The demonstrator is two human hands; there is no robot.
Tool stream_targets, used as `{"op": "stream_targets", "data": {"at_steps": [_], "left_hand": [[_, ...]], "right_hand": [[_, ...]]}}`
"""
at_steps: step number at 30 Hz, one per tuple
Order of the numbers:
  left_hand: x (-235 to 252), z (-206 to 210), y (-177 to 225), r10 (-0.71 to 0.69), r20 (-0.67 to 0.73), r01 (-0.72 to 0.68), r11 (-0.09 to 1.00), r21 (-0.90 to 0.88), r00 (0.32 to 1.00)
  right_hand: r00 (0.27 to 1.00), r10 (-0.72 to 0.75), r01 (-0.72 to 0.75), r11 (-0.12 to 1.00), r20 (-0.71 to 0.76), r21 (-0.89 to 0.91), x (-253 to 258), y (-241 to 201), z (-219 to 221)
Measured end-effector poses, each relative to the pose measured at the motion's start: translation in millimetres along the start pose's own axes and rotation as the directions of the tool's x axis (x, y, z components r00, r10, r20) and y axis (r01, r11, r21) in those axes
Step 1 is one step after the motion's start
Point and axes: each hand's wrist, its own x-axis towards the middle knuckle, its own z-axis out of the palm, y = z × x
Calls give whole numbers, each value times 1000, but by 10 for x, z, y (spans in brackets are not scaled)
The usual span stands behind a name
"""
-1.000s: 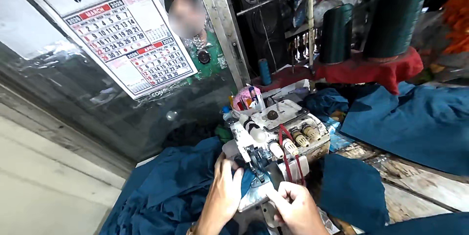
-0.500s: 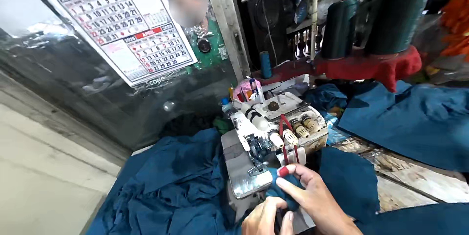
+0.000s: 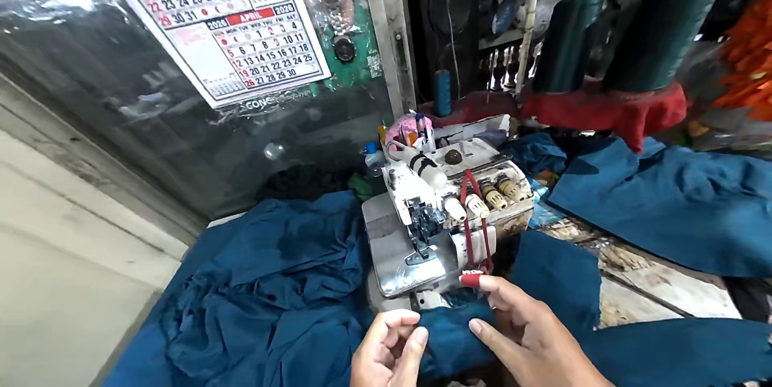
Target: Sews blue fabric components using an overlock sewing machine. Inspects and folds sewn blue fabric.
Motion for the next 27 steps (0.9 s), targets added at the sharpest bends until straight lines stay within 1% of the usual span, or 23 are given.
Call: {"op": "stream_targets", "data": {"at_steps": [2,4,7,10,12,15,18,20,23,25,27], "left_hand": [[-8,-21,-2,-2,20,2,1000,-7,1000],[13,-38,26,1,9,-1,1000,-2,1000],[35,-105,179,15,-4,-15,1000,22,1000],[85,-4,104,33,36,-34,999,20,999],[79,102,101,10,69,-11,1000,12,998],[0,213,149,-48,128,43,998,43,991],[-46,229,-9,-130,165,114,988,105,978],[-61,223,-35,-141,153,123,985,123,978],[-55,251,83,-86,129,72,992,108,988],[-37,303,187,-37,129,24,994,106,991],[-47,398,171,-21,150,1,991,131,988]], "right_hand": [[1000,-17,18,999,25,-28,-2,21,2],[999,-33,33,998,15,-56,-26,4,0],[998,-57,59,995,20,-79,-70,-81,-48],[998,-52,45,977,-27,-207,-66,4,4],[993,-54,24,961,-101,-276,-103,31,66],[981,-60,0,951,-186,-311,-230,81,95],[977,-36,-29,953,-210,-300,-342,193,38],[978,-30,-34,953,-206,-301,-375,201,-5],[982,-34,-30,942,-185,-333,-364,200,-36],[978,-67,-7,936,-196,-352,-332,198,-19],[976,-64,-4,949,-206,-314,-328,211,38]]}}
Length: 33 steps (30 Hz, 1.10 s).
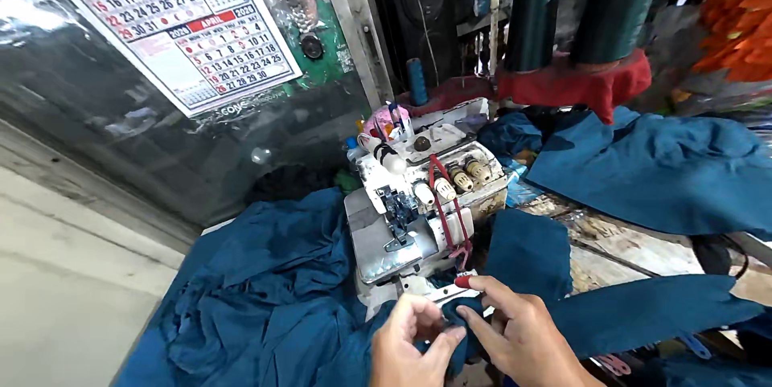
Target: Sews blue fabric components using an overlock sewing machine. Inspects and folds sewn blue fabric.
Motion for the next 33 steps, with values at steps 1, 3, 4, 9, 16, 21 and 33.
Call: {"op": "stream_targets", "data": {"at_steps": [1,3,4,9,16,21,33], "left_hand": [[-3,49,-47,-17,20,16,999,30,1000],[-26,102,-122,-56,56,51,995,88,997],[-36,102,-128,-69,70,60,991,118,995],[-32,122,-192,-39,57,31,990,137,998],[-41,75,-216,-16,-12,16,1000,22,1000],[-110,61,-231,43,-64,-38,996,79,997],[-262,143,-34,-359,136,376,771,-514,923]], "right_hand": [[999,33,-35,998,20,61,-18,-21,23],[980,150,-179,951,131,251,-78,-130,-18],[962,194,-249,913,193,324,-108,-185,-67],[935,232,-302,917,268,261,-88,-208,-122],[900,233,-351,889,369,294,-4,-298,-198],[923,248,-349,862,294,369,-32,-345,-145],[755,457,-647,402,470,648,-179,-383,120]]}}
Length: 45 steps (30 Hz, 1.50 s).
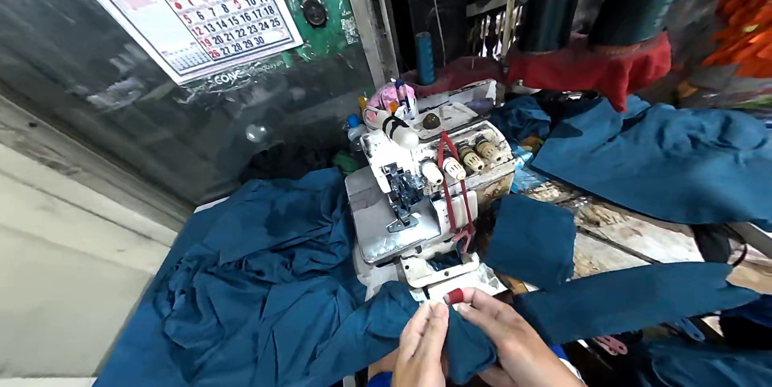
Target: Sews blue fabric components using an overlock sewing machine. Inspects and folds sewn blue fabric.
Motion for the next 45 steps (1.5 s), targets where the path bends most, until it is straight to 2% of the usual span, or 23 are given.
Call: {"op": "stream_targets", "data": {"at_steps": [2,5,9,11,13,15,17,19,21,22,24,26,28,29,32,33,34,36,38,39,41,43,45], "left_hand": [[111,-67,21,219,-12,-200,913,356,976],[134,-169,165,431,14,-353,720,597,902],[69,-189,195,556,156,-502,548,669,816],[41,-114,96,600,273,-608,473,638,752],[14,-30,-43,582,343,-646,458,611,737],[6,-52,-98,539,357,-627,480,614,763],[16,-173,68,548,323,-611,499,614,772],[55,-294,334,585,288,-617,499,609,758],[150,-359,463,527,369,-631,502,592,766],[206,-382,443,474,426,-636,532,559,771],[252,-415,341,428,485,-630,664,403,762],[192,-422,265,420,436,-528,833,162,796],[144,-376,208,377,344,-355,926,-129,860],[138,-343,187,359,322,-328,933,-149,876],[107,-266,138,311,395,-424,873,241,864],[78,-249,143,292,404,-435,840,325,867],[60,-250,144,310,402,-452,830,327,861],[61,-303,144,356,357,-430,890,152,863],[70,-294,161,317,268,-288,947,-141,910],[77,-258,164,282,243,-229,947,-223,928],[116,-214,96,249,251,-205,961,-187,935],[150,-227,-18,255,274,-237,967,-96,927],[158,-257,-100,239,284,-211,969,-126,929]], "right_hand": [[998,-53,50,992,-26,-118,163,-66,-36],[952,-286,253,937,-113,-239,125,-146,-62],[919,-392,392,904,30,-170,-271,-101,-5],[928,-372,367,921,-20,-128,-282,-7,-36],[943,-326,318,942,-63,-104,-253,-1,-66],[954,-296,286,948,-53,-142,-209,-83,-92],[950,-311,308,925,23,-223,-152,-204,-175],[931,-309,355,890,192,-288,-113,-342,-250],[883,-280,400,869,377,-290,-54,-456,-259],[860,-264,410,866,437,-284,-35,-503,-235],[823,-232,427,855,519,-294,-30,-559,-230],[773,-233,451,856,590,-253,-21,-512,-328],[765,-286,447,881,577,-157,2,-364,-389],[788,-313,443,886,531,-136,11,-290,-383],[853,-334,426,889,401,-166,6,-230,-282],[860,-311,413,890,406,-194,-12,-274,-260],[857,-285,403,890,428,-214,-33,-314,-263],[831,-232,378,903,505,-206,-68,-346,-326],[795,-249,375,918,554,-126,-43,-296,-388],[798,-295,389,918,526,-75,-23,-239,-391],[797,-441,477,879,411,19,20,-155,-364],[761,-551,554,827,342,97,59,-143,-360],[775,-525,512,848,353,137,34,-159,-375]]}}
